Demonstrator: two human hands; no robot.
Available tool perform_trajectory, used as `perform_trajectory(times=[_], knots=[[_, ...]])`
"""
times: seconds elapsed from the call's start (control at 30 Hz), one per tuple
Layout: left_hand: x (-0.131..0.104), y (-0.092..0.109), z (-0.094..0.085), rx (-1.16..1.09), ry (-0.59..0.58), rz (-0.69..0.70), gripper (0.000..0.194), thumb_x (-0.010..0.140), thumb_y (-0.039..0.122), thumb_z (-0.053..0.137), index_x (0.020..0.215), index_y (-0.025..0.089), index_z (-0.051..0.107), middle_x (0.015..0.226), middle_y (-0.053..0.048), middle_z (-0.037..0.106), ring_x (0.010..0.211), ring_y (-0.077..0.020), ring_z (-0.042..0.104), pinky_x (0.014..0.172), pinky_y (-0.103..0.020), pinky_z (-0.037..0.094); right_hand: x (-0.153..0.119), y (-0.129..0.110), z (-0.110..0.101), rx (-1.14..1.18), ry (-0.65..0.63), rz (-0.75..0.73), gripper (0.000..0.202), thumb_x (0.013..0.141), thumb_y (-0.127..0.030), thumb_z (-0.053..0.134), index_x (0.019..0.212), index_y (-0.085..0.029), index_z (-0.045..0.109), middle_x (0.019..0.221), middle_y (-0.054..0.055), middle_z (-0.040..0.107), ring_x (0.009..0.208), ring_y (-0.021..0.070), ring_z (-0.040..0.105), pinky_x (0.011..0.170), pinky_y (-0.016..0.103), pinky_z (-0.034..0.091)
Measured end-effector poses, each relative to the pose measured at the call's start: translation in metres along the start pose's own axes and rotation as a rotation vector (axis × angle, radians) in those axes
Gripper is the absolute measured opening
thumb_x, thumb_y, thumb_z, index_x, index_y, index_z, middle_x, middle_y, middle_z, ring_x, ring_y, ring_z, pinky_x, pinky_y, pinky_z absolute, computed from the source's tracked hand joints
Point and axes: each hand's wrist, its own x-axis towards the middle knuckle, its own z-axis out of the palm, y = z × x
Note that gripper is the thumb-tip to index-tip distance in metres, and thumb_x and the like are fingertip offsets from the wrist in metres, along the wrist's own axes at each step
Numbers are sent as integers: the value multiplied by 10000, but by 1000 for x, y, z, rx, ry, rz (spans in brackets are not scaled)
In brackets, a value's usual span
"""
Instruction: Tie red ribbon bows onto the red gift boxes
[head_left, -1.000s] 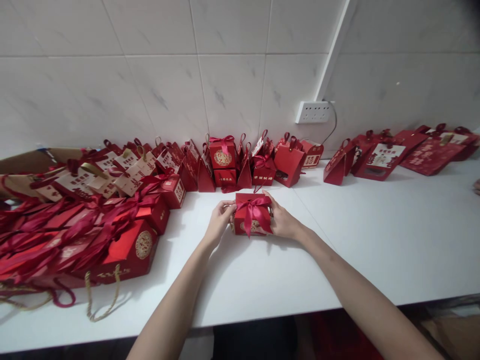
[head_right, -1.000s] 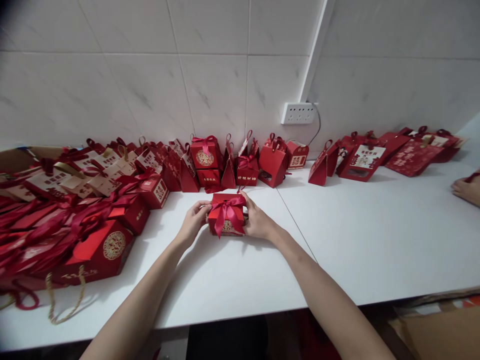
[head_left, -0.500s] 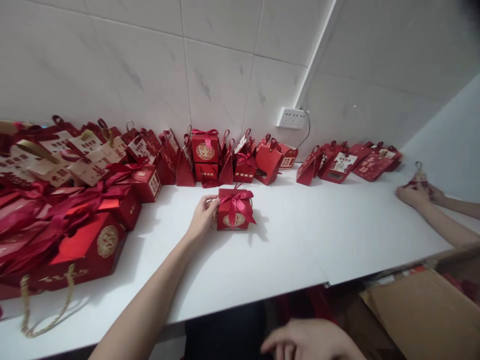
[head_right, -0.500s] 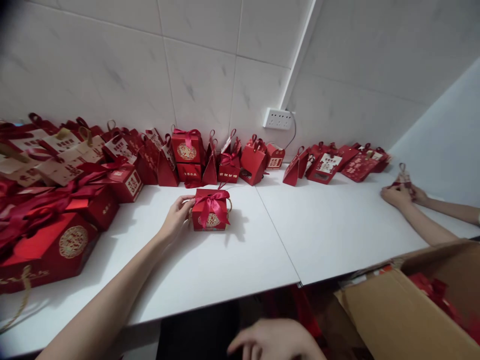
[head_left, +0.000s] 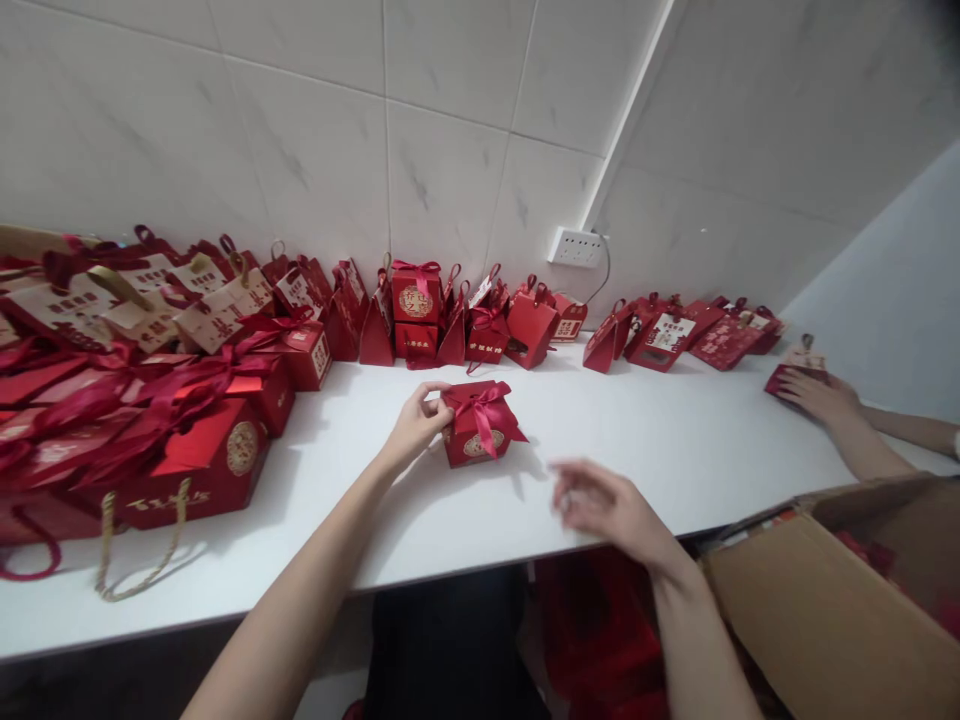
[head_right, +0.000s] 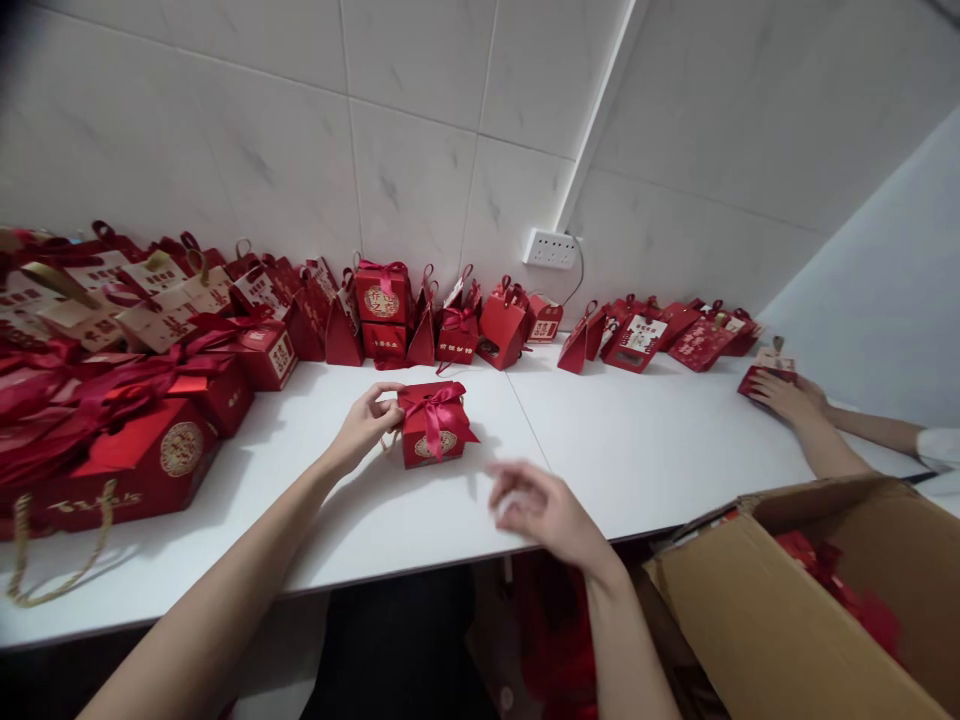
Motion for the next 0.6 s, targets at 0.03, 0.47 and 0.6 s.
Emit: perform_trajectory(times=[0.03, 0.47, 0.6], knots=[[-5, 1, -1, 7, -27, -4, 347, 641, 220, 630, 959, 176, 498, 473, 108, 430, 413, -62, 390, 410, -162, 280, 15, 3, -1, -82, 143, -85, 714, 624, -425, 767, 1247, -221, 485, 1117, 120, 584, 1045, 229, 581, 820, 368, 521], [-107, 17, 3, 78, 145, -88, 180, 693, 293, 634, 768, 178, 518, 560, 54, 491, 526, -92, 451, 528, -205, 359, 8, 13, 71, -274, 52, -162, 1177, 572, -258, 803, 1457, -262, 29, 1408, 142, 387, 1281, 292, 413, 1023, 449, 386], [-134, 26, 10, 213, 152, -133, 272, 762, 353, 589, 600, 175, 461, 549, 35, 464, 515, -95, 413, 501, -209, 330, -4, 19, 76, -332, 132, -242, 1208, 534, -241, 827, 1455, -296, 47, 1494, 118, 231, 1322, 299, 347, 1063, 456, 340]])
